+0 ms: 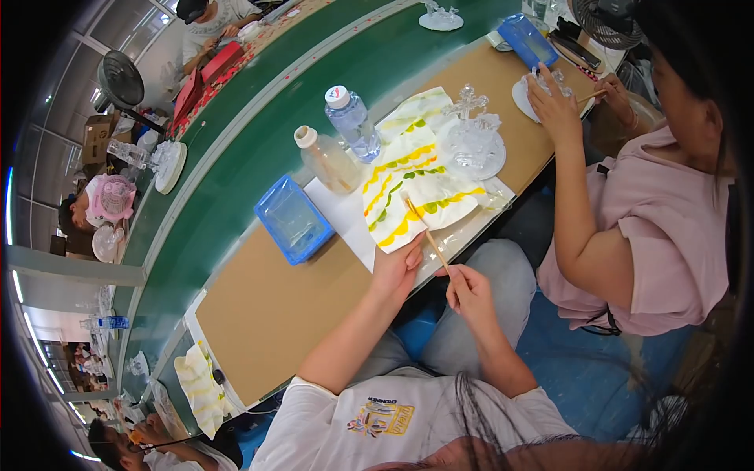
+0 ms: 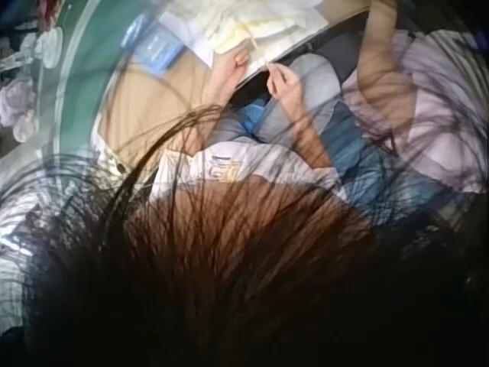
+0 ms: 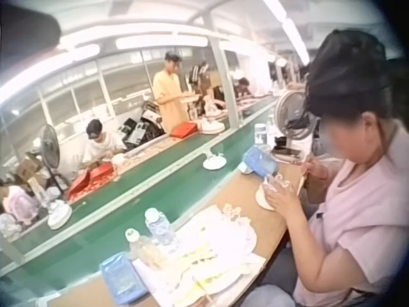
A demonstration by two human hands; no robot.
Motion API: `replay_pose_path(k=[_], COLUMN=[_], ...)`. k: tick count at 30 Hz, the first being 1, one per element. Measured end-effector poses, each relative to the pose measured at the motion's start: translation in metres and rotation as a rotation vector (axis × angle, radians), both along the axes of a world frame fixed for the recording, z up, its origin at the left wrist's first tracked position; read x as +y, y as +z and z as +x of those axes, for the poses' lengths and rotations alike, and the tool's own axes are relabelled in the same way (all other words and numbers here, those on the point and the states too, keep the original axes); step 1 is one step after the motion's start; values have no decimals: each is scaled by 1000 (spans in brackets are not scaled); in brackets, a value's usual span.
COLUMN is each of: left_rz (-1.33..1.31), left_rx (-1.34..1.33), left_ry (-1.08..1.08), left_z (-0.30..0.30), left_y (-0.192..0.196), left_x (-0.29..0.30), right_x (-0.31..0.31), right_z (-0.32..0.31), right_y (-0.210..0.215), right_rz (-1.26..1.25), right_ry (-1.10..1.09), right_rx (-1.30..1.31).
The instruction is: Applying paint or adhesive to a transparent decorative light fixture base using a wooden stick.
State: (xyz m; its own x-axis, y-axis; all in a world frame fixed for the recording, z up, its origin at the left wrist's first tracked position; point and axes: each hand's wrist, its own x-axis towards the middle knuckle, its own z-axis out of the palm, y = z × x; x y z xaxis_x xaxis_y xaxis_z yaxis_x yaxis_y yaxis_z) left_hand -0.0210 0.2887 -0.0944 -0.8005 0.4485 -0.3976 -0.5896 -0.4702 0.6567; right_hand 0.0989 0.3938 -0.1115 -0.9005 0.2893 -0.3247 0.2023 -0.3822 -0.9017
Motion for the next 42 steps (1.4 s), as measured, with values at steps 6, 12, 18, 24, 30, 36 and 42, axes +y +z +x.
replay_pose_path(k=[6,12,18,24,30,36,42], left_rz=[-13,2,61,98,120,84,158], left_rx=[-29,-34,-97,-99,-107,-124,-220], left_ry=[75,59,70,74,69,120,79], left_z=[-2,-8,-12,-14,-13,-25,-22], left_y=[-2,2,-4,-8,-4,-8,2], left_x=[-2,-1,-4,-5,-4,-12,-4], right_x=[-2,1,11,6,14,31,28], right_z=[4,17,26,32,42,72,69], right_y=[-8,-5,-10,-5,-6,-24,1], right_rz=[29,-13,-297,-37,-196,-462,9], right_ry=[-56,-15,70,40,76,182,-115], right_rx=[49,27,-5,-56,-25,8,-2])
